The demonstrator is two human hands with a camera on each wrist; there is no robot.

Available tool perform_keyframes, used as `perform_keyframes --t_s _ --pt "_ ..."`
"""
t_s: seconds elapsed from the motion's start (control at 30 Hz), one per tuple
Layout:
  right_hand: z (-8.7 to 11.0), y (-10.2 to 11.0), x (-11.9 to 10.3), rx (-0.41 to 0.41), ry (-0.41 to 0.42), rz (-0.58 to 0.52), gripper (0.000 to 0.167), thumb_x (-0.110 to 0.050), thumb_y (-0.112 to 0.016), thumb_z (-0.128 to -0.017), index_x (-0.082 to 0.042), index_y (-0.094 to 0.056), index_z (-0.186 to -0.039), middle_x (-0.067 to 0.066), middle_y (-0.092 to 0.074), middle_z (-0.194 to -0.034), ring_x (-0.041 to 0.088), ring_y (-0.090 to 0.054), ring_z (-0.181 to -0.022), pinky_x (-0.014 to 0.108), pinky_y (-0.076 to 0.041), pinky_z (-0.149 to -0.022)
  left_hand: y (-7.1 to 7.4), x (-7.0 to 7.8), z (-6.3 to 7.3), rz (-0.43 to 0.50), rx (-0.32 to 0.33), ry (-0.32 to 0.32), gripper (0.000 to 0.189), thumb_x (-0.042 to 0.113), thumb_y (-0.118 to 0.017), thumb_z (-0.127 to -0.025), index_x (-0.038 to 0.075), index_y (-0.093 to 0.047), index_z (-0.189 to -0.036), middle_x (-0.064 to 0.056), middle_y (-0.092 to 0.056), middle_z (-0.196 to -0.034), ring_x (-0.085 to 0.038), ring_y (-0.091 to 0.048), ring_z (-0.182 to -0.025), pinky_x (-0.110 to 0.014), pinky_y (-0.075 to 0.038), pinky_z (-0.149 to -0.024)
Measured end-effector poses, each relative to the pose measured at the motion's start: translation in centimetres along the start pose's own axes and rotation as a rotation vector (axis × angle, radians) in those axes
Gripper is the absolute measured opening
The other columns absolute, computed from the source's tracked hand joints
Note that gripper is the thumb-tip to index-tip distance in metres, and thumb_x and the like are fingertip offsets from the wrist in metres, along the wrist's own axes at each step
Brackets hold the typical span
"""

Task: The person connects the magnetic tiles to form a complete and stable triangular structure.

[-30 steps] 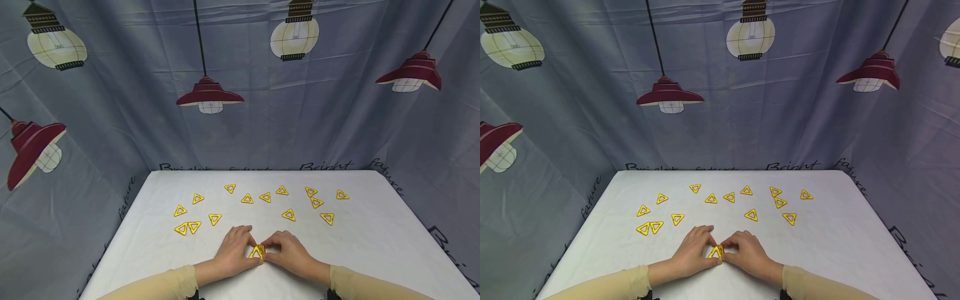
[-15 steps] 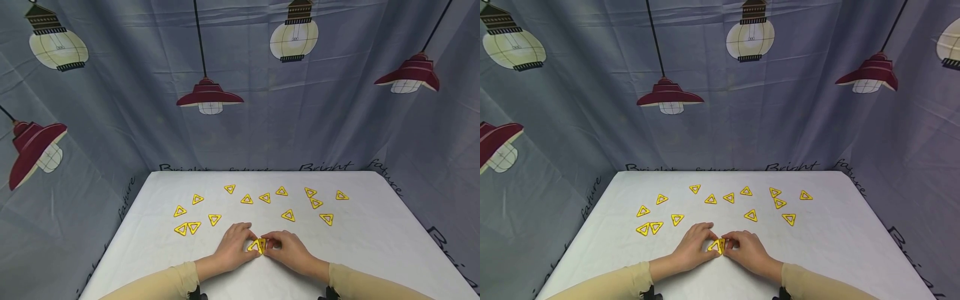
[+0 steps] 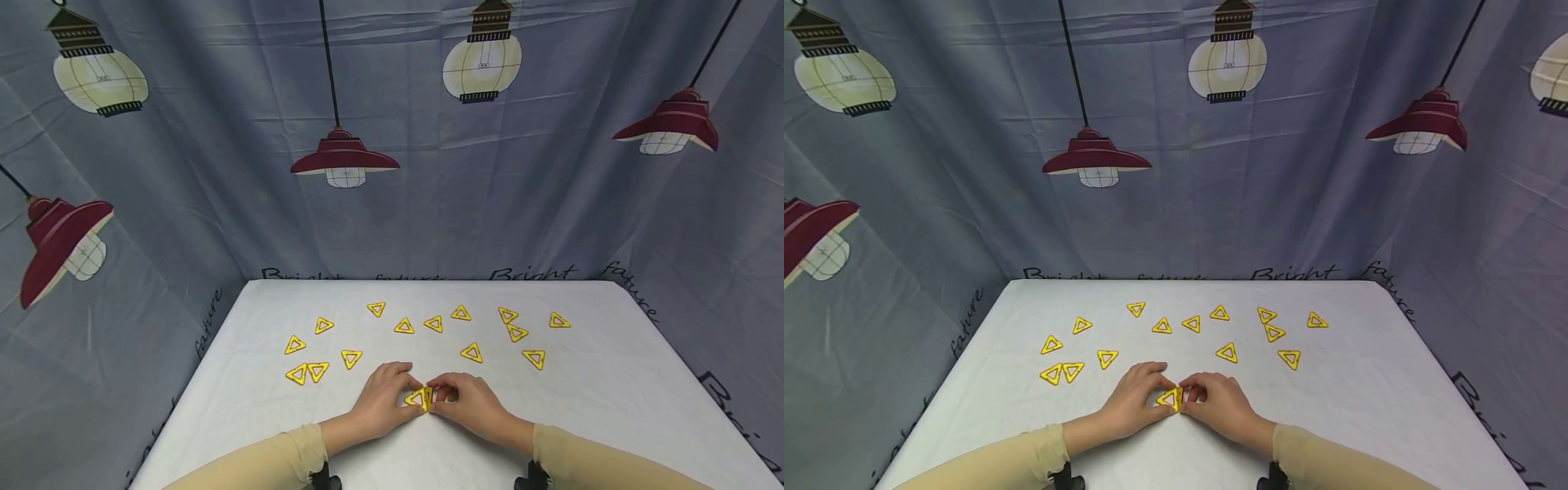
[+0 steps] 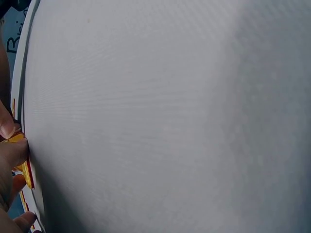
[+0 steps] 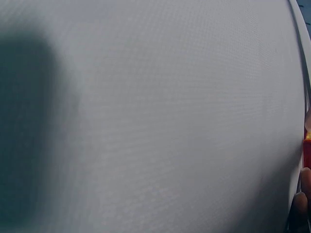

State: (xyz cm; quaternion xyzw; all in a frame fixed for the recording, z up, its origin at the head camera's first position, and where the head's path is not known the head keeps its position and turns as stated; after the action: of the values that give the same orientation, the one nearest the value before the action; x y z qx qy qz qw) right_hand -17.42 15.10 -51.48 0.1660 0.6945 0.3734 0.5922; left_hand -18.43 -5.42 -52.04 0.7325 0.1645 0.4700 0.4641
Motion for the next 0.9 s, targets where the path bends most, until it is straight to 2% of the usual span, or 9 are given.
perform_keyframes --t_s 0.33,0.4,0.67,0.9 --pt "-0.5 -0.1 0.2 0.015 0.005 0.063 0.032 -0.03 -0.087 -0.081 -0.024 -0.075 -0.11 -0.02 -0.059 -0.075 0.003 -0.052 -0.066 0.026 -0.04 -0.064 0.2 0.1 -0.1 -0.008 0.002 -0.003 0.032 0.035 -0.079 -0.09 0.019 -0.072 -0.116 -0.007 -0.052 -0.146 -0.028 -0.043 -0.138 -0.051 -0.033 -0.114" --pt "-0.7 0.0 0.4 0.023 0.018 0.067 0.031 -0.03 -0.087 -0.082 -0.023 -0.075 -0.11 -0.02 -0.059 -0.075 0.003 -0.052 -0.066 0.026 -0.041 -0.064 0.3 0.1 -0.3 -0.011 0.007 -0.007 0.031 0.034 -0.079 -0.09 0.019 -0.072 -0.116 -0.007 -0.053 -0.145 -0.029 -0.044 -0.137 -0.052 -0.035 -0.112" --pt "-1.7 0.2 0.7 0.039 -0.023 0.084 0.033 -0.03 -0.087 -0.082 -0.023 -0.075 -0.112 -0.02 -0.058 -0.075 0.006 -0.051 -0.071 0.031 -0.039 -0.069 0.4 -0.3 -1.5 -0.019 0.003 0.013 0.032 0.034 -0.079 -0.09 0.018 -0.074 -0.118 -0.006 -0.054 -0.145 -0.03 -0.045 -0.136 -0.052 -0.036 -0.111" --pt "-2.1 0.4 0.7 0.061 -0.008 0.086 0.033 -0.029 -0.088 -0.08 -0.023 -0.076 -0.11 -0.019 -0.057 -0.075 0.008 -0.051 -0.075 0.029 -0.04 -0.071 0.4 -0.4 -1.9 -0.005 0.007 0.024 0.031 0.033 -0.08 -0.09 0.019 -0.074 -0.117 -0.007 -0.054 -0.146 -0.03 -0.044 -0.137 -0.053 -0.035 -0.112"
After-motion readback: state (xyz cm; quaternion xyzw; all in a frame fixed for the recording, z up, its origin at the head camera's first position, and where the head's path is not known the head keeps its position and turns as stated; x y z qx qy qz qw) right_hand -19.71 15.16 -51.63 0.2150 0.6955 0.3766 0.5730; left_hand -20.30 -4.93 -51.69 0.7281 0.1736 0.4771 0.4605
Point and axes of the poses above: each hand's wrist, its own z-axis away from the middle knuckle, its own y-axis out of the back of the hand, x = y × z, the point moved 2 cm from there along -z, towards the middle knuckle
